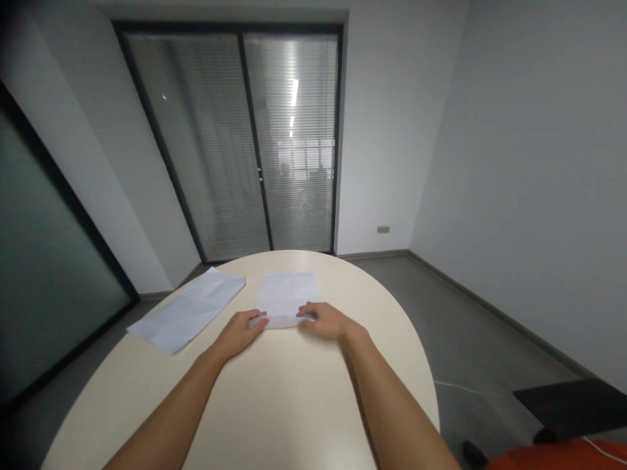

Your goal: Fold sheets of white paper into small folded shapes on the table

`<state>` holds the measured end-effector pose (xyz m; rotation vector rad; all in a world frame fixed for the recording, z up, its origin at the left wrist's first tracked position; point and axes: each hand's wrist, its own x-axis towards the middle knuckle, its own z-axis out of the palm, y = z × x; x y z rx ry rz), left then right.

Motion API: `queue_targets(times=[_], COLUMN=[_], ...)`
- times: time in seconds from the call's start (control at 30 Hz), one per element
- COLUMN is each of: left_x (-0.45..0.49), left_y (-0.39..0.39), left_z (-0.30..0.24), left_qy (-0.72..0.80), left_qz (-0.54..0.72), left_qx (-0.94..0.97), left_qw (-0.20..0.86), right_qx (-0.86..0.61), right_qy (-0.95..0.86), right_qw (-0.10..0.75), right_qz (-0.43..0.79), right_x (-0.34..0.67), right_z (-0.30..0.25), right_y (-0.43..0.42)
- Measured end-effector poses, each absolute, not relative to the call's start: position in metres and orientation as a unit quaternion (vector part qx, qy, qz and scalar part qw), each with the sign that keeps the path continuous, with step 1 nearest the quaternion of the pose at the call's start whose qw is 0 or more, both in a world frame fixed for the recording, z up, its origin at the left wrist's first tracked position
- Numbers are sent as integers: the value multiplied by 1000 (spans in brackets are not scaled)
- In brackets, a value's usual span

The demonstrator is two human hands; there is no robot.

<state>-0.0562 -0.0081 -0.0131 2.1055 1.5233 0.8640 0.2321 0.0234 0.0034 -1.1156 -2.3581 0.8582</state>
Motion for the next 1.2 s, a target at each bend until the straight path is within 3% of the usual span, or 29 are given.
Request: queue_targets(times=[0.47,0.77,1.2], left_x=[-61,-65,-65], left_y=[-4,14,18], left_z=[-20,-38,-38], left_qy=[571,488,531], left_qz=[386,493,550], left_qx=[699,646,576], left_qw=[192,318,290], right_qx=[-453,-457,-493], right_qy=[-781,-763,-749], right_qw=[325,376,354], right_qz=[281,259,265], right_x=[240,242,243], right_z=[-12,-11,-19], right_y=[38,40,39])
